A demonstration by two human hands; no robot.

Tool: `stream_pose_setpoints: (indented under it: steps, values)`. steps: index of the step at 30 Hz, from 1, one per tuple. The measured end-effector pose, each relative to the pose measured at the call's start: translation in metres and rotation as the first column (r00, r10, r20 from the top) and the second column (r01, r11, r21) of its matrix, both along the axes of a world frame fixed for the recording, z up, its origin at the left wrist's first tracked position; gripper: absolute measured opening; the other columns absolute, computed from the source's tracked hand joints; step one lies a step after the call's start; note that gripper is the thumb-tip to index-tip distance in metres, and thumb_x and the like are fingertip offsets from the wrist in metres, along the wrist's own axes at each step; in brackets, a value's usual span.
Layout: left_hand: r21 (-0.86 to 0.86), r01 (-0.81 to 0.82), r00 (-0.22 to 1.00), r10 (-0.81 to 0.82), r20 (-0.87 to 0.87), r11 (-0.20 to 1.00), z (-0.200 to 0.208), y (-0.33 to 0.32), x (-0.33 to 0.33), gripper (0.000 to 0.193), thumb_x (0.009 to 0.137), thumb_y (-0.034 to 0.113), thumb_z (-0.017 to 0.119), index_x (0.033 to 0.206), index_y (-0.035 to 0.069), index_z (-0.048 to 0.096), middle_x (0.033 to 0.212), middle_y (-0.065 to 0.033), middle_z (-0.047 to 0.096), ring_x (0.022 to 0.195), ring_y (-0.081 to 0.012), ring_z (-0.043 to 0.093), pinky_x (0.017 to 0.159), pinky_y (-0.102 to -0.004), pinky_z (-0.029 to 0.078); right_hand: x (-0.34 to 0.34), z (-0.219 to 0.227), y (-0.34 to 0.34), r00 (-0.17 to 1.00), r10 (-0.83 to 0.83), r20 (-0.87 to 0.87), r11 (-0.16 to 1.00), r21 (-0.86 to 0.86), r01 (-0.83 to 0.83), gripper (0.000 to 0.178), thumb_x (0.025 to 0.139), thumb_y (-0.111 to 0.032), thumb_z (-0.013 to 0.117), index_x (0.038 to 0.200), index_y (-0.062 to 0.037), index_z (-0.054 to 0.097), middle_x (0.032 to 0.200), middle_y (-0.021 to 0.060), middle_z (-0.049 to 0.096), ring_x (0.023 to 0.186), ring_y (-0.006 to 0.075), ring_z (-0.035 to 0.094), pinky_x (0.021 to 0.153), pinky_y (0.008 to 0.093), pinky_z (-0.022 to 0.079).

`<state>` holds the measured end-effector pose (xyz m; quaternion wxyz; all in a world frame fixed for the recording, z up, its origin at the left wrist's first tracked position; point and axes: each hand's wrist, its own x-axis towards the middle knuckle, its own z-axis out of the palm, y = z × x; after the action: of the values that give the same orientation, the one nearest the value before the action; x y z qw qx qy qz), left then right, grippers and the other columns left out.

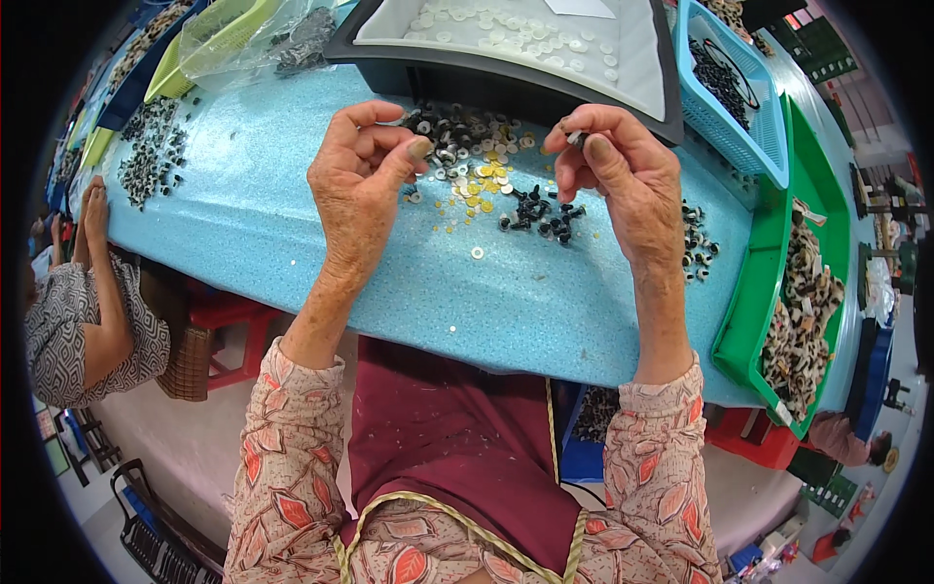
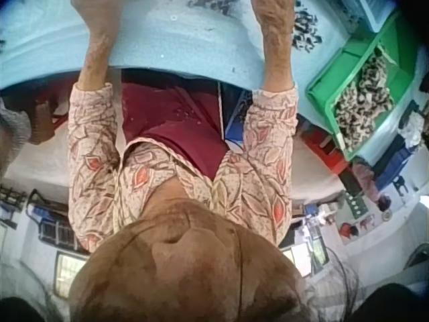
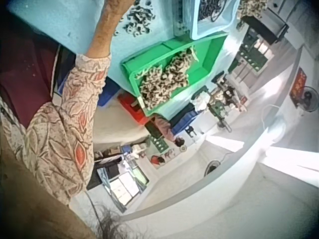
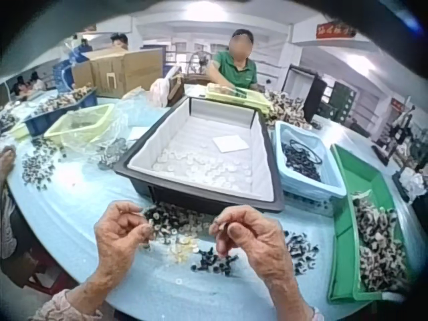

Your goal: The person sits at a table and repeatedly picks up small black and yellow plastic components. They insert the black pieces into the yellow pieces by hand and place the assembled units onto the table surface.

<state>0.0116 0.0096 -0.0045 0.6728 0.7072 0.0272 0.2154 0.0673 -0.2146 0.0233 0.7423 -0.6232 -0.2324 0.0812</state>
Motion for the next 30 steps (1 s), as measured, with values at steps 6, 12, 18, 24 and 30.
stream_pose_setpoints:
  steps: [6,12,18,24,30]
  values:
    - [0.093,-0.066,0.997,0.063,0.031,0.994,-0.004,0.001,0.001,0.03,0.083,0.001,0.068,0.109,-0.001,0.053,0.08,-0.0068,0.066,0.068,-0.0101,0.062,0.06,-0.0212,0.05,-0.004,0.0,0.003,0.995,0.023,-0.095,0.992,-0.119,-0.034,0.013,0.095,-0.009,0.052,0.1,0.0002,0.059,0.075,0.0078,0.063,0.059,0.0076,0.057,0.052,0.0212,0.05]
    - [0.254,-0.089,0.995,0.074,0.07,0.963,-0.007,-0.001,-0.001,0.027,0.082,0.001,0.069,0.106,0.002,0.056,0.079,-0.004,0.065,0.068,-0.0082,0.062,0.062,-0.0201,0.049,-0.005,0.0,0.005,0.98,-0.186,0.077,0.942,-0.269,0.2,0.01,0.09,-0.006,0.056,0.088,-0.0008,0.064,0.06,0.0012,0.06,0.049,0.0029,0.05,0.043,0.0174,0.039]
    - [0.329,-0.325,0.94,0.267,0.211,0.886,-0.007,0.004,-0.001,0.018,0.081,0.003,0.072,0.095,0.005,0.062,0.079,-0.0012,0.065,0.073,-0.0067,0.061,0.065,-0.0216,0.05,-0.022,0.017,-0.028,0.961,-0.116,0.249,0.726,-0.64,0.253,0.01,0.084,-0.01,0.063,0.09,-0.0022,0.067,0.061,0.0068,0.062,0.049,0.0123,0.056,0.05,0.027,0.044]
    - [0.308,-0.446,0.89,0.38,0.252,0.84,-0.006,0.017,0.001,0.01,0.08,0.005,0.072,0.087,0.005,0.066,0.079,0.0007,0.065,0.072,-0.0059,0.059,0.065,-0.0218,0.048,-0.048,0.008,-0.055,0.869,-0.101,0.484,0.504,-0.728,0.464,0.013,0.076,-0.01,0.07,0.088,-0.0043,0.068,0.065,0.0111,0.063,0.054,0.0232,0.061,0.056,0.033,0.048]
    - [0.346,-0.366,0.93,0.347,0.119,0.864,-0.014,0.016,0.003,0.005,0.081,0.005,0.071,0.085,0.006,0.069,0.079,0.0027,0.065,0.068,-0.0057,0.055,0.061,-0.0218,0.044,-0.049,-0.001,0.004,0.756,0.083,0.649,0.611,-0.633,0.476,0.011,0.074,-0.012,0.072,0.085,-0.0097,0.07,0.081,0.0058,0.061,0.076,0.021,0.063,0.065,0.0351,0.05]
